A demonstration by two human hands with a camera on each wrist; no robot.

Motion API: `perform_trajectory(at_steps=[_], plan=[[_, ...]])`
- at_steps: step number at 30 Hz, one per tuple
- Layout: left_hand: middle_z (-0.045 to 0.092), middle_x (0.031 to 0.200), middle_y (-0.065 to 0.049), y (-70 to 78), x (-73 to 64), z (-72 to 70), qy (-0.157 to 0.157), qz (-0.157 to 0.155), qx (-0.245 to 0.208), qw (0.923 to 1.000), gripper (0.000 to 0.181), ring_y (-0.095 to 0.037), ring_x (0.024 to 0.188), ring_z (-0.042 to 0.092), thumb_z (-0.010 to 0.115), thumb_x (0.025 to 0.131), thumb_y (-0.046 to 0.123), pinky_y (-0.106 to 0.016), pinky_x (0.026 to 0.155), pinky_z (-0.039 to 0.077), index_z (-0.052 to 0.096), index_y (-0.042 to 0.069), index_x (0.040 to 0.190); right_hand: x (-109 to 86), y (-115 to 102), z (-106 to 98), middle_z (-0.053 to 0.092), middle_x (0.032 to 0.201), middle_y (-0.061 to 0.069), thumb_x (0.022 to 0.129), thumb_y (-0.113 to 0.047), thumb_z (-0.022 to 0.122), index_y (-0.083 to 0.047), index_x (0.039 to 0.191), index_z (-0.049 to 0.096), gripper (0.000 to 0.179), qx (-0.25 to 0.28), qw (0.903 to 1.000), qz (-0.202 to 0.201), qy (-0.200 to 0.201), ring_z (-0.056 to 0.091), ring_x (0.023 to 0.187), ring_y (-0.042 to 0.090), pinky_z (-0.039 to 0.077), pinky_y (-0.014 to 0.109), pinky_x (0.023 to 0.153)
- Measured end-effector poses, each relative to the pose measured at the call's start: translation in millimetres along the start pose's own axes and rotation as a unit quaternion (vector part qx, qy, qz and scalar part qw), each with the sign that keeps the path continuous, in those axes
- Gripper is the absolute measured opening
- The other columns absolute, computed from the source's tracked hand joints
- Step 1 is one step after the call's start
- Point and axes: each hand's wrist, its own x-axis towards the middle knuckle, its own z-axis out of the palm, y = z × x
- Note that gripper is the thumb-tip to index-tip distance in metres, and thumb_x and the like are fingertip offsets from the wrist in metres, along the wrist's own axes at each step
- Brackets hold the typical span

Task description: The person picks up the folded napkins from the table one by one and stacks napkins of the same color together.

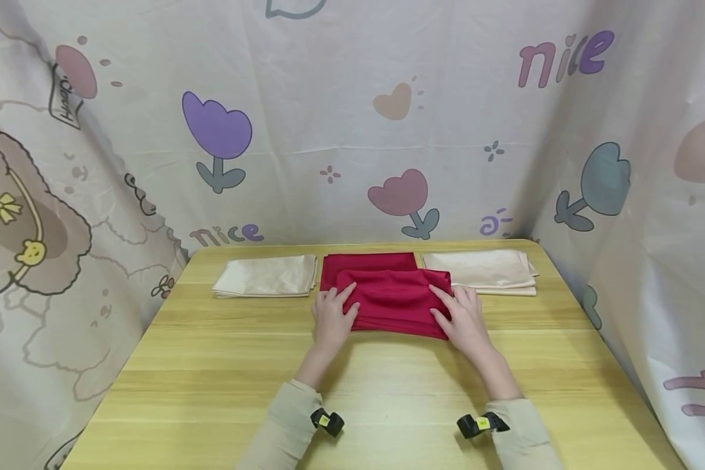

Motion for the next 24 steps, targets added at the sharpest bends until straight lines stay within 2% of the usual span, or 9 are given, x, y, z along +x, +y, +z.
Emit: perform_trajectory(at_steps=[3,10,24], plan=[[0.064,0.099,-0.006,-1.6,2.3,0.0,0.01,0.011,0.007,0.9999,0.041,-0.024,0.095,0.045,0.075,0.083,0.018,-0.039,0.081,0.035,0.069,0.017,0.124,2.1,0.1,-0.5,0.054,0.097,0.016,0.077,-0.006,0.078,-0.005,0.123,0.065,0.048,-0.004,0.9999,-0.001,-0.009,0.04,0.099,0.037,0.027,0.047,0.085],[0.063,0.101,-0.005,-3.2,7.2,-4.8,-0.017,-0.001,-0.001,0.9999,0.042,-0.024,0.1,0.045,0.072,0.087,0.022,-0.04,0.086,0.035,0.066,0.02,0.128,6.5,2.2,-0.1,0.051,0.093,0.014,0.078,-0.01,0.078,-0.006,0.124,0.065,0.049,-0.016,0.9994,-0.023,-0.02,0.04,0.096,0.035,0.027,0.045,0.083],[0.065,0.101,-0.007,-14.4,19.4,-5.6,-0.007,0.015,0.026,0.9995,0.042,-0.026,0.103,0.048,0.072,0.087,0.022,-0.042,0.087,0.037,0.066,0.021,0.129,18.4,1.8,6.1,0.05,0.097,0.016,0.079,-0.011,0.078,-0.007,0.129,0.062,0.053,-0.04,0.9975,-0.041,-0.042,0.04,0.098,0.037,0.028,0.047,0.083]])
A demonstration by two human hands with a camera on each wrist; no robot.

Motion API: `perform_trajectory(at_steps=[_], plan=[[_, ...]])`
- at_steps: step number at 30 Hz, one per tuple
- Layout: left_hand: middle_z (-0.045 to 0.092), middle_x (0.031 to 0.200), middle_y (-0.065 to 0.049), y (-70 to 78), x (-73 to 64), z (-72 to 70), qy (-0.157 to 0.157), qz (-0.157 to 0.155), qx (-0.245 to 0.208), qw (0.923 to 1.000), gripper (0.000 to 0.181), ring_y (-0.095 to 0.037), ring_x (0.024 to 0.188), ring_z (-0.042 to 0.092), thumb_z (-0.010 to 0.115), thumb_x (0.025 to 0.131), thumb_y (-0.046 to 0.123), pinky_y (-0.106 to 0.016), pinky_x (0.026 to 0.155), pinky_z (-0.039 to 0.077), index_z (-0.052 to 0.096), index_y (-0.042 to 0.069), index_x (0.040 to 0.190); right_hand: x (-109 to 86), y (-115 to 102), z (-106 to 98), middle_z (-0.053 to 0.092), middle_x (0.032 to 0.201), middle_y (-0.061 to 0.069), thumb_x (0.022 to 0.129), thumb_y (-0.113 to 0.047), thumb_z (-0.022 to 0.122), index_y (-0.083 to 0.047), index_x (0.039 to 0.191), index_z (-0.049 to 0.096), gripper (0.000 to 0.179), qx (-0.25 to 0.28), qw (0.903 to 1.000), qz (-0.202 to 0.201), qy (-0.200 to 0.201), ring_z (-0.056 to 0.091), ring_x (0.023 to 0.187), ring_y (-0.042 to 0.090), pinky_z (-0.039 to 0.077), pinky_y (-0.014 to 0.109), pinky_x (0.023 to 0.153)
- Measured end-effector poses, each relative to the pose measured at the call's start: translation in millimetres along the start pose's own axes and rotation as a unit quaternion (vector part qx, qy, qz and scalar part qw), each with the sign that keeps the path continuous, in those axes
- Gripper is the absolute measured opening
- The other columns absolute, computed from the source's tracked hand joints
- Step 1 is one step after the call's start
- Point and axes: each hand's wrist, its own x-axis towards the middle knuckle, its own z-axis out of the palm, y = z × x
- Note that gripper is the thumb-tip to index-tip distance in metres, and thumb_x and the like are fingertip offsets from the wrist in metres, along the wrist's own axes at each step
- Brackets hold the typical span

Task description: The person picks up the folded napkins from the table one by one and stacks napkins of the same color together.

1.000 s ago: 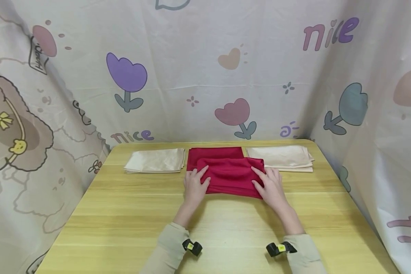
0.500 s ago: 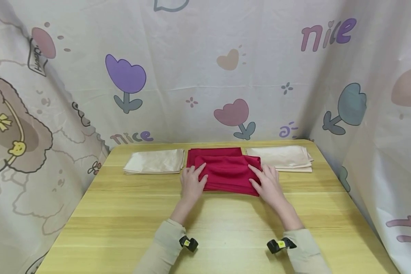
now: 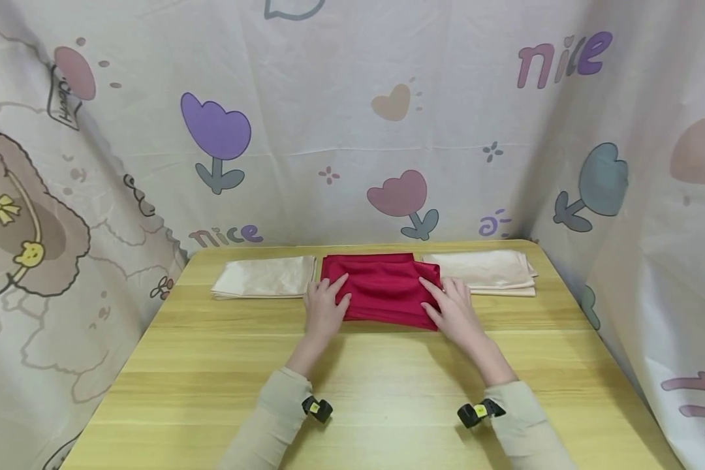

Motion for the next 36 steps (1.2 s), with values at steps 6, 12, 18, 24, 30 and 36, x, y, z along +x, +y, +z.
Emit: perform_trajectory(at_steps=[6,12,18,24,30,36], plan=[[0.064,0.102,-0.007,-3.8,5.0,0.3,0.007,0.011,0.009,0.9999,0.042,-0.027,0.104,0.048,0.072,0.087,0.022,-0.042,0.086,0.036,0.065,0.02,0.129,4.1,1.9,3.8,0.05,0.097,0.016,0.079,-0.011,0.078,-0.006,0.129,0.062,0.053,0.003,0.9999,-0.012,0.004,0.04,0.099,0.037,0.028,0.047,0.084],[0.064,0.102,-0.008,-8.4,10.4,0.0,0.004,0.014,0.008,0.9999,0.043,-0.028,0.103,0.049,0.072,0.087,0.022,-0.043,0.087,0.036,0.065,0.019,0.129,11.2,2.3,6.5,0.05,0.098,0.016,0.08,-0.012,0.077,-0.006,0.131,0.061,0.053,0.003,0.9999,-0.014,-0.008,0.04,0.103,0.038,0.029,0.049,0.087],[0.066,0.103,-0.009,-12.4,14.7,0.3,0.007,0.022,0.02,0.9995,0.043,-0.029,0.101,0.05,0.072,0.087,0.022,-0.042,0.085,0.038,0.064,0.018,0.13,17.9,1.8,10.4,0.049,0.097,0.015,0.08,-0.013,0.077,-0.006,0.13,0.061,0.053,0.008,0.9997,-0.019,-0.01,0.04,0.102,0.038,0.029,0.049,0.086],[0.066,0.103,-0.009,-14.0,18.6,0.3,0.015,0.024,0.025,0.9993,0.043,-0.029,0.101,0.051,0.073,0.086,0.02,-0.042,0.085,0.039,0.065,0.016,0.129,22.7,4.7,15.4,0.049,0.096,0.016,0.08,-0.011,0.077,-0.005,0.13,0.061,0.053,0.014,0.9996,-0.022,-0.011,0.039,0.101,0.038,0.029,0.05,0.084],[0.066,0.102,-0.009,-14.9,23.7,0.7,0.014,0.02,0.025,0.9994,0.044,-0.029,0.101,0.051,0.073,0.086,0.02,-0.041,0.082,0.038,0.065,0.017,0.129,29.8,6.5,17.0,0.048,0.096,0.016,0.081,-0.012,0.076,-0.005,0.13,0.06,0.052,0.01,0.9997,-0.018,-0.01,0.039,0.101,0.037,0.029,0.049,0.084],[0.066,0.104,-0.01,-15.4,28.4,0.8,0.013,0.024,0.031,0.9991,0.046,-0.031,0.101,0.052,0.073,0.086,0.022,-0.043,0.082,0.039,0.064,0.016,0.131,37.2,7.6,16.0,0.049,0.099,0.016,0.082,-0.012,0.076,-0.006,0.132,0.06,0.053,0.006,0.9998,-0.015,-0.015,0.039,0.102,0.037,0.028,0.048,0.083]])
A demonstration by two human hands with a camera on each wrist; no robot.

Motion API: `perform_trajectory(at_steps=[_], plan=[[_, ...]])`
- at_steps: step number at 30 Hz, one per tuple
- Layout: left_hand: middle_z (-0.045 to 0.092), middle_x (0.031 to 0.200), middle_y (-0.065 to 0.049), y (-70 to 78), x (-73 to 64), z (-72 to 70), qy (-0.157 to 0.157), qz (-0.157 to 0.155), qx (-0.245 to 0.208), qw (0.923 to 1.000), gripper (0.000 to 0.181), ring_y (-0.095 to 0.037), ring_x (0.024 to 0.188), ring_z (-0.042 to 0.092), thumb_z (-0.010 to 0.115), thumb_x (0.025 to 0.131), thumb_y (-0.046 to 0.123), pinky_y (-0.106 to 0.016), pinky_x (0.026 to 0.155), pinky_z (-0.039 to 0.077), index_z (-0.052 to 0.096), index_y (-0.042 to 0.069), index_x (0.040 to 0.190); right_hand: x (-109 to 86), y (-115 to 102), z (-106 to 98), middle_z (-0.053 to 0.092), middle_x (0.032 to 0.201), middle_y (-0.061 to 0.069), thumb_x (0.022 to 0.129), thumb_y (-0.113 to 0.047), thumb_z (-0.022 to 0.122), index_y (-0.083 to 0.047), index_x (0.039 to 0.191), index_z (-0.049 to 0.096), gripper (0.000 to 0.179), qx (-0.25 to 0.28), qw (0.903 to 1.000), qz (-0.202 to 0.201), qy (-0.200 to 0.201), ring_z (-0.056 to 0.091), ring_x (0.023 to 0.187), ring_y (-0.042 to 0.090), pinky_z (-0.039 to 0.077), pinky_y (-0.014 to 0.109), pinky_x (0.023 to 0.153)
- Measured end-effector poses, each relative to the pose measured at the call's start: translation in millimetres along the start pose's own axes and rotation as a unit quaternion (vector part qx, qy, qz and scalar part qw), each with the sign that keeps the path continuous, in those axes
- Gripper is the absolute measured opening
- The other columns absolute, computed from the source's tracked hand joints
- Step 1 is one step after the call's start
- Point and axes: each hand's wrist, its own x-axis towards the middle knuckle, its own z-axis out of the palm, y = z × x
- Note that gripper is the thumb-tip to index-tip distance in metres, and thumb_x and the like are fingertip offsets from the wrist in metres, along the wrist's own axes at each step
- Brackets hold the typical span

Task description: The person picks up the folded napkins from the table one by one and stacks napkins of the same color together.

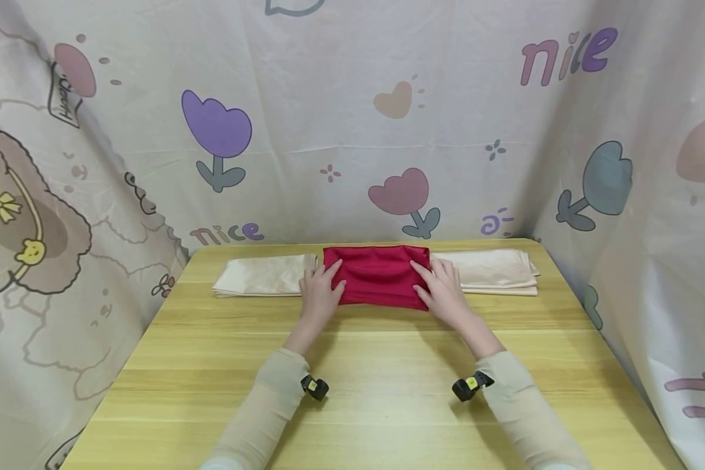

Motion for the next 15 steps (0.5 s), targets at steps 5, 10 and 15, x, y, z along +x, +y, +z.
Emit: perform_trajectory(at_steps=[5,10,15], plan=[[0.066,0.107,-0.01,-1.2,4.5,-0.3,-0.012,-0.007,0.003,0.9999,0.046,-0.031,0.103,0.051,0.072,0.088,0.024,-0.042,0.082,0.038,0.062,0.017,0.132,4.7,1.6,0.3,0.051,0.101,0.018,0.081,-0.012,0.077,-0.006,0.132,0.06,0.053,-0.007,0.9999,-0.007,0.001,0.039,0.103,0.037,0.028,0.049,0.084],[0.065,0.113,-0.011,-2.1,9.1,-0.8,-0.026,-0.018,0.006,0.9995,0.047,-0.033,0.112,0.051,0.071,0.089,0.025,-0.043,0.085,0.039,0.061,0.018,0.134,9.7,1.2,0.3,0.052,0.102,0.019,0.081,-0.012,0.076,-0.005,0.131,0.06,0.053,-0.011,0.9999,-0.007,0.0,0.04,0.103,0.037,0.029,0.049,0.083],[0.065,0.116,-0.012,-3.5,12.7,-0.8,-0.03,-0.02,0.005,0.9993,0.047,-0.036,0.119,0.048,0.071,0.089,0.025,-0.045,0.088,0.039,0.06,0.019,0.135,13.9,1.3,1.3,0.052,0.104,0.02,0.081,-0.012,0.077,-0.005,0.132,0.059,0.054,-0.014,0.9999,-0.004,-0.005,0.04,0.102,0.038,0.03,0.049,0.082]])
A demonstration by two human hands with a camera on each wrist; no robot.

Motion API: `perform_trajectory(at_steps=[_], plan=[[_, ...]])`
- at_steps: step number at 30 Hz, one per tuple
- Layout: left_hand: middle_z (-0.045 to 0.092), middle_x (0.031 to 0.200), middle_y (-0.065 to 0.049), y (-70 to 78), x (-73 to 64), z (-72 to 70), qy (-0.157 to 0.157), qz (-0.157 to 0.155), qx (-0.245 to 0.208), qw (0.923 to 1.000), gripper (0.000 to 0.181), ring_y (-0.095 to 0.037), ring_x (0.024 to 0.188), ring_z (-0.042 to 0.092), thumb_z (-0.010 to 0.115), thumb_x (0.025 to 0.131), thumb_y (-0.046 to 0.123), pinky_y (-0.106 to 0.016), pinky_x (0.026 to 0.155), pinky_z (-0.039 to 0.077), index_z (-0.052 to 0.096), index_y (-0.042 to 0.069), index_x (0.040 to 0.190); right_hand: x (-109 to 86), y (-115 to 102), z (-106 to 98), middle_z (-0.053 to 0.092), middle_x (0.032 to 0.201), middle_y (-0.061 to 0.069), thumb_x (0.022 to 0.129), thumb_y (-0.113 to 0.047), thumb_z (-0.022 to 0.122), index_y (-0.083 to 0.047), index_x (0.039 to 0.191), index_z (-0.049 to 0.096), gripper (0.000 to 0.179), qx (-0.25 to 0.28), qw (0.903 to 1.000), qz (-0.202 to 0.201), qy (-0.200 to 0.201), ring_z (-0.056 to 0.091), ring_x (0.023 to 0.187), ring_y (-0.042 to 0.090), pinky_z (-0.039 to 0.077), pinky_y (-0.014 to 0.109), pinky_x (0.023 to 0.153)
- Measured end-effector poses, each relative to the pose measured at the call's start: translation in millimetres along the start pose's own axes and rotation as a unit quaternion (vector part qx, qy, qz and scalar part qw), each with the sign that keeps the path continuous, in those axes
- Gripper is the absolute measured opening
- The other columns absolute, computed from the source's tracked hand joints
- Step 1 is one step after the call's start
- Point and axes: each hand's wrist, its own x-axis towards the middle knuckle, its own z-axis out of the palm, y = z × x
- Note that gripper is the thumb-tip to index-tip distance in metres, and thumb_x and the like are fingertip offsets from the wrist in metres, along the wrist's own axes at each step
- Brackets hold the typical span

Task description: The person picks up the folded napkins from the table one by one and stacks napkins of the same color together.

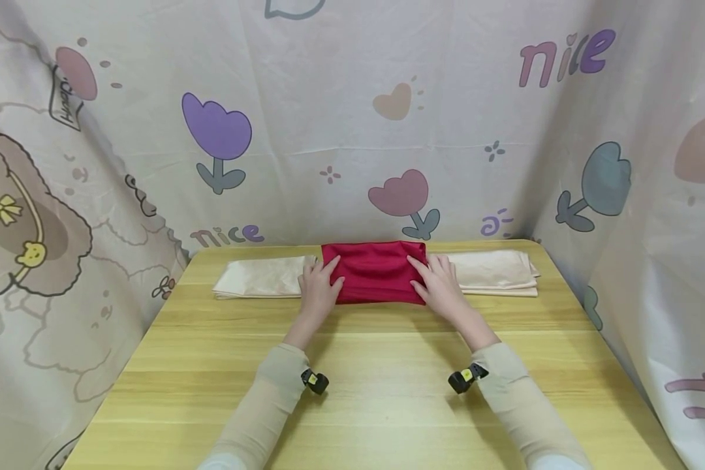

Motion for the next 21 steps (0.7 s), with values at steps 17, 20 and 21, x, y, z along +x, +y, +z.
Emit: perform_trajectory(at_steps=[17,20,21], plan=[[0.064,0.117,-0.014,-5.1,6.4,4.6,-0.008,-0.004,0.002,1.0,0.052,-0.039,0.125,0.043,0.072,0.087,0.021,-0.048,0.091,0.037,0.057,0.016,0.137,13.6,-0.5,5.1,0.047,0.1,0.016,0.086,-0.017,0.074,-0.007,0.138,0.054,0.056,-0.011,0.9977,0.03,-0.059,0.038,0.105,0.036,0.028,0.047,0.084],[0.064,0.118,-0.014,-5.4,7.2,5.1,-0.019,-0.01,0.001,0.9998,0.053,-0.039,0.127,0.043,0.072,0.088,0.023,-0.049,0.092,0.037,0.057,0.017,0.138,14.6,-0.5,6.0,0.047,0.099,0.016,0.086,-0.016,0.073,-0.007,0.138,0.054,0.056,-0.013,0.9973,0.033,-0.065,0.038,0.105,0.036,0.028,0.046,0.085],[0.064,0.119,-0.014,-6.1,7.8,5.7,-0.022,-0.011,0.002,0.9997,0.053,-0.039,0.127,0.043,0.072,0.088,0.023,-0.049,0.093,0.038,0.056,0.017,0.138,15.1,-0.7,6.5,0.047,0.099,0.016,0.086,-0.016,0.073,-0.007,0.138,0.054,0.056,-0.012,0.9973,0.032,-0.065,0.038,0.105,0.036,0.028,0.047,0.085]])
